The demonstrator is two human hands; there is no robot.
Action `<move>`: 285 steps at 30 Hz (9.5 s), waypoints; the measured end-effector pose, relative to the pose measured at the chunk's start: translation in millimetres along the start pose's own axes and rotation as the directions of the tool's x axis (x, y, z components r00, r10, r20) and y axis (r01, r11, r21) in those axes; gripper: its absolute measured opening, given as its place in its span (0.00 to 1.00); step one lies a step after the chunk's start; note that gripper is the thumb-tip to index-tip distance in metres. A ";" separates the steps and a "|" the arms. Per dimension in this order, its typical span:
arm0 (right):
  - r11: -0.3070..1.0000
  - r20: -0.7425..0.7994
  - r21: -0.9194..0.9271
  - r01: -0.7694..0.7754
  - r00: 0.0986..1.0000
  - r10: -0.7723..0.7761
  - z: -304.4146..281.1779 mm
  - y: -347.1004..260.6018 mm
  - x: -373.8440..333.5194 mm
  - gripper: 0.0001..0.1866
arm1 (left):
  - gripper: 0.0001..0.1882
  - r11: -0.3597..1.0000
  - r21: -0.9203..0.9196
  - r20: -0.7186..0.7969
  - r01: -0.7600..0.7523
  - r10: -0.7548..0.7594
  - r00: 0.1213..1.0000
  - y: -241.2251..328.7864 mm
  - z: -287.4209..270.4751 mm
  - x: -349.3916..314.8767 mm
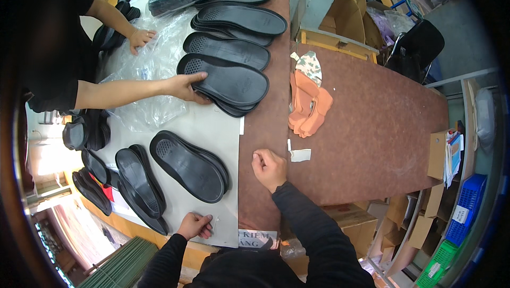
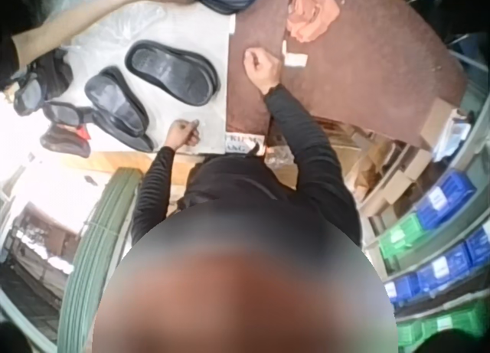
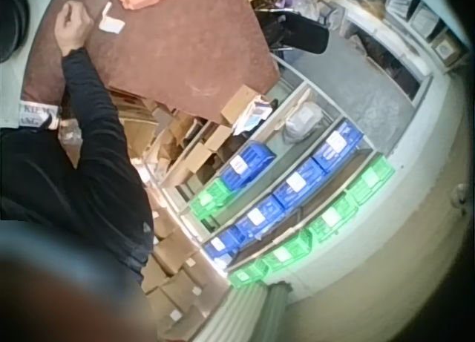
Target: The person picks up black slippers from the floor, stacks them into piles, and then moves to a table to arrange them in rows. The person handles the slippers by hand, organizing them into neat stacks and lines.
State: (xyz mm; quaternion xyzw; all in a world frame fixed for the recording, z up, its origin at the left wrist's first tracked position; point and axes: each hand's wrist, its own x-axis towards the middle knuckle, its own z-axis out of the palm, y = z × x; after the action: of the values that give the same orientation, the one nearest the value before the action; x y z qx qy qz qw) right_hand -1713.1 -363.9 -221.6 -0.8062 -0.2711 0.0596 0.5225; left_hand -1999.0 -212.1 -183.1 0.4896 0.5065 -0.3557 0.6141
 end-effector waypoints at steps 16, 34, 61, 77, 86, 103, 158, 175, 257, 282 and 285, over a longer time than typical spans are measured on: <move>0.999 0.024 -0.009 0.048 0.999 -0.048 0.0 4.3 -2.1 0.25 | 0.26 0.999 0.023 0.001 -0.025 0.025 1.000 -1.5 -0.2 -0.6; 0.999 0.052 -0.010 0.031 0.998 -0.030 2.5 7.6 -3.1 0.21 | 0.27 0.999 0.042 0.018 -0.034 0.033 0.999 0.7 -2.1 -6.2; 0.999 0.047 -0.034 0.016 0.999 -0.015 3.0 8.7 -5.9 0.13 | 0.26 0.999 0.040 0.015 -0.027 0.027 1.000 2.1 -2.5 -4.7; 0.999 0.051 -0.049 -0.006 0.999 0.009 2.9 5.5 -4.6 0.11 | 0.26 0.998 0.043 0.019 -0.044 0.043 0.999 1.7 -3.0 -5.0; 0.999 0.024 -0.049 0.013 1.000 -0.012 2.9 3.1 -3.5 0.10 | 0.26 0.999 -0.013 0.015 -0.040 0.040 0.999 0.9 -1.8 -3.4; 0.999 0.024 0.006 -0.045 0.999 0.044 -0.9 3.6 -2.1 0.07 | 0.25 1.000 -0.026 0.026 -0.006 0.006 1.000 -3.5 -1.8 3.5; 0.999 0.045 0.038 0.010 0.999 -0.011 -5.9 1.5 -0.8 0.05 | 0.26 1.000 -0.007 0.048 0.006 -0.006 0.999 -8.1 -2.5 6.9; 0.999 0.031 0.040 0.008 0.999 -0.009 -4.0 2.9 -1.0 0.03 | 0.27 1.000 -0.003 0.045 0.022 -0.022 0.999 -2.3 -2.6 3.1; 0.980 -0.312 0.155 -0.123 0.935 0.167 20.6 59.0 186.3 0.17 | 0.26 0.999 -0.014 0.018 0.050 -0.050 0.999 -0.7 -2.1 4.9; 0.996 -0.468 0.050 -0.071 0.879 0.086 32.3 62.8 192.7 0.13 | 0.27 0.999 0.002 0.028 0.038 -0.038 0.999 -0.6 -2.9 4.2; 0.997 -0.472 0.045 -0.056 0.879 0.071 32.7 64.8 191.0 0.13 | 0.28 0.998 -0.022 0.028 0.054 -0.054 0.998 0.4 -3.2 3.3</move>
State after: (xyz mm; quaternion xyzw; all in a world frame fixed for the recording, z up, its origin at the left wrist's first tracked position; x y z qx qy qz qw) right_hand -1539.7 -261.9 -257.1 -0.7970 -0.1079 -0.1177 0.5825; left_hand -1998.7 -208.7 -186.2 0.4640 0.5151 -0.3730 0.6166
